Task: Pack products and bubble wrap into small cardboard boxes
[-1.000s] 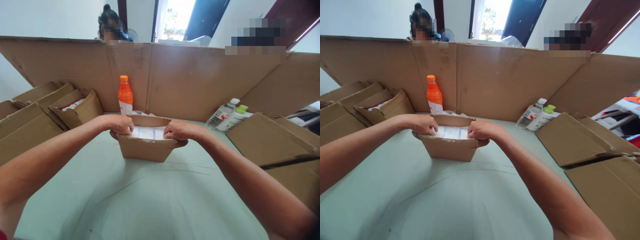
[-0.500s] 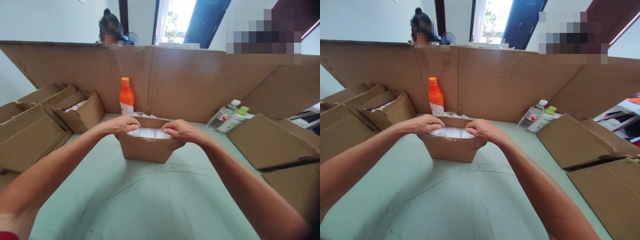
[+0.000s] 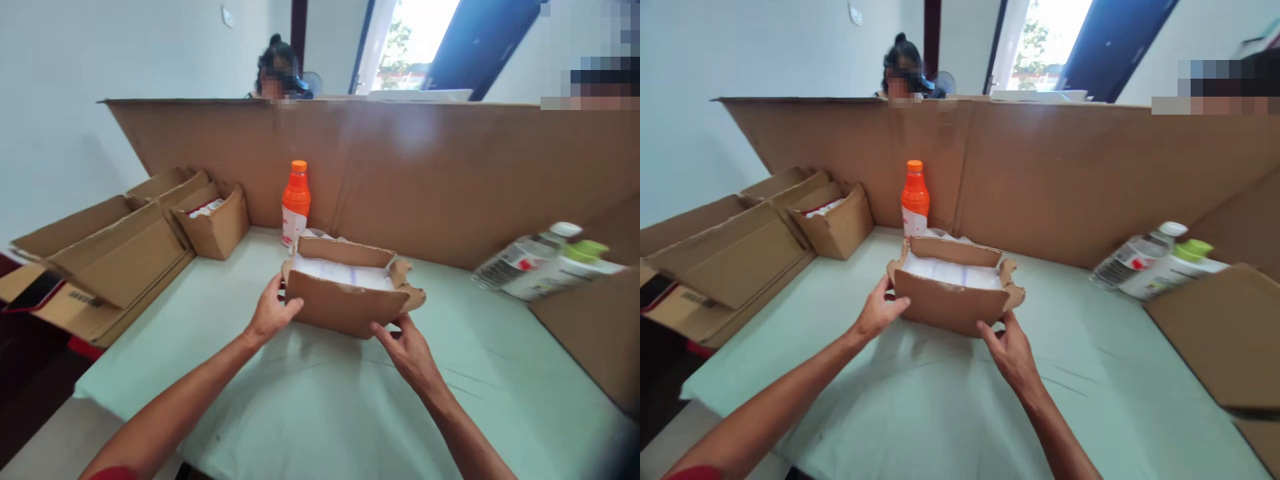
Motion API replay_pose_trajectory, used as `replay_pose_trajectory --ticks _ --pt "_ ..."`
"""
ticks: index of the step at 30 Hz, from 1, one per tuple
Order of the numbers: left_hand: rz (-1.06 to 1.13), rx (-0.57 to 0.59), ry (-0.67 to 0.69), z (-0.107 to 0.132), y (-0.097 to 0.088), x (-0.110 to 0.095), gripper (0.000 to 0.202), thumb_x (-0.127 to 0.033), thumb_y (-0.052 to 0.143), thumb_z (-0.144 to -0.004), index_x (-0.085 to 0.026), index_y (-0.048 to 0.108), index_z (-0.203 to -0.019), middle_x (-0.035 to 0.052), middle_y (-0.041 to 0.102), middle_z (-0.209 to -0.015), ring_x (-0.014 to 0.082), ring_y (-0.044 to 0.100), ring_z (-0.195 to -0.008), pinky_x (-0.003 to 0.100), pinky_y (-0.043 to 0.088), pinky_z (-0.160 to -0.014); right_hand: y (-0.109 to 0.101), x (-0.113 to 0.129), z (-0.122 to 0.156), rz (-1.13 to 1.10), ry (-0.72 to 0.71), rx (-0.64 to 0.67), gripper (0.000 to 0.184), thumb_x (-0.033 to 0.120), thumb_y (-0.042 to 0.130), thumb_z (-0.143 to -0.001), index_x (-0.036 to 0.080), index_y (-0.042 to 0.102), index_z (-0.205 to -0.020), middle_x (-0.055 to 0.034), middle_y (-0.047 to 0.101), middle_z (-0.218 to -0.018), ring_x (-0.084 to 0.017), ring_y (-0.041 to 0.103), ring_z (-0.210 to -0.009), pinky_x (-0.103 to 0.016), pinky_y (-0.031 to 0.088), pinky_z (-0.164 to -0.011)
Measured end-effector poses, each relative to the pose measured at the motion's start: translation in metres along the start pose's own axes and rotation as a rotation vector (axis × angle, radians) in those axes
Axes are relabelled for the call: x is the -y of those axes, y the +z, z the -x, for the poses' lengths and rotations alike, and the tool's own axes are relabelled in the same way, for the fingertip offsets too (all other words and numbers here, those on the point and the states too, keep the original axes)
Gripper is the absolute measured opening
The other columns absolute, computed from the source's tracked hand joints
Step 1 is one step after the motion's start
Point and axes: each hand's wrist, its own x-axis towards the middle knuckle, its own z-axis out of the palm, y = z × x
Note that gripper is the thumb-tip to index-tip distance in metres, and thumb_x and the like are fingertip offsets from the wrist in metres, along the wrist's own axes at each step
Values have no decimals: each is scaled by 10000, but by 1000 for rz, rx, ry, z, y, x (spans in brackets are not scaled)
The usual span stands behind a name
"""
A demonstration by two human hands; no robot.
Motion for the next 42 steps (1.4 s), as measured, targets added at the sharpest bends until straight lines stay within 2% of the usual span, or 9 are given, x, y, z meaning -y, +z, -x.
replay_pose_trajectory --ticks 3,6,10,12,17,22,30,36,42 --pt "-3 -43 35 30 -7 0 561 -264 632 -725 -170 532 -1269 130 620 -1267 255 599 -1127 352 522 -866 9 4 -6 -52 8 7 502 642 554 -789 202 526 -1027 -101 711 -948 -225 629 -626 -396 525 -630" --pt "-4 -127 6 72 -32 14 584 -268 627 -770 -209 495 -1335 125 579 -1335 255 601 -1140 366 531 -896 32 21 -19 -160 -55 99 516 618 587 -780 190 543 -1064 -129 709 -1044 -244 670 -732 -399 550 -701" --pt "-13 -414 -130 119 -77 44 612 -353 625 -819 -230 436 -1388 128 546 -1365 236 645 -1021 402 552 -898 101 77 -45 -316 -238 295 577 526 593 -800 157 519 -1237 -151 681 -1189 -245 671 -871 -395 556 -799" --pt "-22 -576 -149 132 -98 57 642 -373 628 -827 -236 409 -1415 131 510 -1416 256 623 -1114 420 533 -966 148 114 -59 -381 -340 417 631 462 598 -815 158 467 -1352 -145 656 -1265 -245 657 -975 -390 552 -853" --pt "-34 -800 -126 132 -135 80 755 -358 639 -840 -260 317 -1515 139 394 -1543 319 428 -1411 463 461 -1098 260 183 -76 -388 -552 502 801 362 624 -811 147 312 -1517 -185 444 -1526 -277 500 -1334 -420 485 -1045" --pt "-69 -810 -63 106 -152 92 752 -309 623 -861 -291 303 -1542 107 314 -1615 295 312 -1493 439 452 -1121 323 189 -65 -221 -608 512 759 313 619 -830 113 350 -1511 -228 419 -1545 -323 412 -1426 -518 375 -1153" --pt "-69 -815 -102 86 -164 105 737 -337 617 -871 -243 311 -1534 131 365 -1588 294 351 -1477 465 353 -1193 323 185 -39 -7 -745 551 639 245 611 -843 130 480 -1457 -183 439 -1554 -317 368 -1457 -513 284 -1212" --pt "11 -713 -297 116 -140 124 739 -435 616 -846 -220 330 -1492 181 450 -1490 339 457 -1406 513 404 -1153 304 182 -8 188 -877 512 522 363 566 -945 95 539 -1392 -222 467 -1519 -343 377 -1441 -537 290 -1183" --pt "-39 -558 -394 145 -132 126 853 -573 653 -753 -277 352 -1494 150 506 -1467 407 465 -1388 604 384 -1138 256 138 62 379 -1146 365 556 559 499 -955 167 564 -1343 -122 562 -1445 -279 483 -1325 -441 394 -1092"
